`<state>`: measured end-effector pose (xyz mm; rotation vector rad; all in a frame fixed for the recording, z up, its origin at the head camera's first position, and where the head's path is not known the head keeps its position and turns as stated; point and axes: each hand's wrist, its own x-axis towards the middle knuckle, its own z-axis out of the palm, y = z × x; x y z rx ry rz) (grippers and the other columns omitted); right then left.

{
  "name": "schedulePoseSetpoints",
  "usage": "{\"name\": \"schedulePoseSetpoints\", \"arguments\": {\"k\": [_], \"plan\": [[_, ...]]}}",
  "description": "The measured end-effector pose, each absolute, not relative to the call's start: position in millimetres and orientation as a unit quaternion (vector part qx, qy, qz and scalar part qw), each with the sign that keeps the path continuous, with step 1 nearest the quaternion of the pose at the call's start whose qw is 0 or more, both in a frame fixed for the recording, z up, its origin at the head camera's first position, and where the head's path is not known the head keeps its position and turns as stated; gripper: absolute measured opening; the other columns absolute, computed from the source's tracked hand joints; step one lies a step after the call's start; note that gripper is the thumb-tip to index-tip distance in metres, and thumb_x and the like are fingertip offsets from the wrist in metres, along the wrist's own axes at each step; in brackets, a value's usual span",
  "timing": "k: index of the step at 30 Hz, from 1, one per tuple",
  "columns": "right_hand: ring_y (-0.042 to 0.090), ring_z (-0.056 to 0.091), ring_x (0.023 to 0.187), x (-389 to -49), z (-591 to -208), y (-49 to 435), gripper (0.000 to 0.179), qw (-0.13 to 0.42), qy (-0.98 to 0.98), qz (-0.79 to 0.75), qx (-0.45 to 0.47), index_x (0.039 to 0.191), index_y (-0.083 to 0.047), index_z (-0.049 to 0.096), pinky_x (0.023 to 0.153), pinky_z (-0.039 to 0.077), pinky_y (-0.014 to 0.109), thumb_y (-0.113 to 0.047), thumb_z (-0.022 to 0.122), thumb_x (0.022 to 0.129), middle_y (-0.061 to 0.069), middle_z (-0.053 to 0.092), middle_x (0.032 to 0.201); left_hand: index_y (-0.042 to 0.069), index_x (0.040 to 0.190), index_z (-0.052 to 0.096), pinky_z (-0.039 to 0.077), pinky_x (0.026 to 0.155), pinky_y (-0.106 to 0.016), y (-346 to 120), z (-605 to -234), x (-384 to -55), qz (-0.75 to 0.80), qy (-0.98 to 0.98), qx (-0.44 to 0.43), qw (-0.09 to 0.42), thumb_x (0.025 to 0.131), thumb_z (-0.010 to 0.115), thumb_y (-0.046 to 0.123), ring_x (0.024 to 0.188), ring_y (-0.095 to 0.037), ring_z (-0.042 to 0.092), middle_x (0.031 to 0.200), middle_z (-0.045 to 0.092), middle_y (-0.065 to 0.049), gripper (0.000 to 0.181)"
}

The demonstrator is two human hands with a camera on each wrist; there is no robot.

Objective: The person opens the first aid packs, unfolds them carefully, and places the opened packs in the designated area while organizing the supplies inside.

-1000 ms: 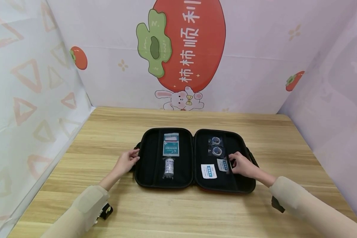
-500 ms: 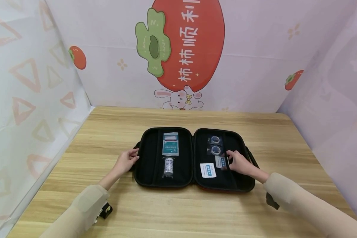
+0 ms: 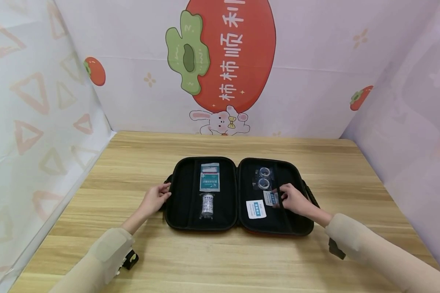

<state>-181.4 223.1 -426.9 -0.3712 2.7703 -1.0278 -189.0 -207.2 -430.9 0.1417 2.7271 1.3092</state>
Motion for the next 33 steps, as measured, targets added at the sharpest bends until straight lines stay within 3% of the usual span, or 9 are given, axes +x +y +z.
{"name": "schedulePoseSetpoints", "arguments": {"k": [9, 14, 22, 33], "plan": [[0.019, 0.054, 0.078, -178.9, -424.6, 228.2, 0.039, 0.140, 0.893, -0.420, -0.083, 0.107, 0.004, 0.059, 0.064, 0.045, 0.027, -0.008, 0.071, 0.072, 0.017, 0.058, 0.098, -0.014, 0.119, 0.047, 0.048, 0.062, -0.027, -207.0, -430.7, -188.0, 0.433, 0.898, 0.048, 0.056, 0.085, 0.051, -0.003, 0.077, -0.027, 0.059, 0.092, 0.059, -0.023, 0.035], [0.018, 0.054, 0.078, -178.8, -426.9, 228.4, 0.038, 0.141, 0.890, -0.426, -0.076, 0.105, 0.003, 0.060, 0.065, 0.045, 0.027, -0.010, 0.072, 0.071, 0.016, 0.057, 0.098, -0.015, 0.118, 0.046, 0.048, 0.061, -0.027, -206.9, -431.4, -187.9, 0.433, 0.898, 0.052, 0.053, 0.085, 0.050, -0.004, 0.076, -0.027, 0.059, 0.091, 0.059, -0.023, 0.035], [0.026, 0.045, 0.094, -178.8, -429.4, 228.3, 0.016, 0.117, 0.904, -0.383, -0.149, 0.088, 0.000, 0.068, 0.077, 0.041, 0.034, -0.009, 0.069, 0.075, 0.014, 0.054, 0.100, -0.014, 0.119, 0.047, 0.048, 0.061, -0.027, -206.2, -431.9, -188.0, 0.430, 0.900, 0.047, 0.055, 0.085, 0.051, -0.004, 0.076, -0.026, 0.059, 0.091, 0.058, -0.022, 0.035], [0.027, 0.040, 0.097, -178.0, -430.2, 231.6, 0.020, 0.152, 0.896, -0.357, -0.216, 0.099, 0.002, 0.066, 0.072, 0.043, 0.030, -0.008, 0.058, 0.085, 0.018, 0.043, 0.109, -0.014, 0.119, 0.046, 0.047, 0.060, -0.026, -206.3, -431.1, -188.5, 0.436, 0.897, 0.045, 0.056, 0.085, 0.050, -0.004, 0.076, -0.026, 0.058, 0.093, 0.059, -0.023, 0.036]]}}
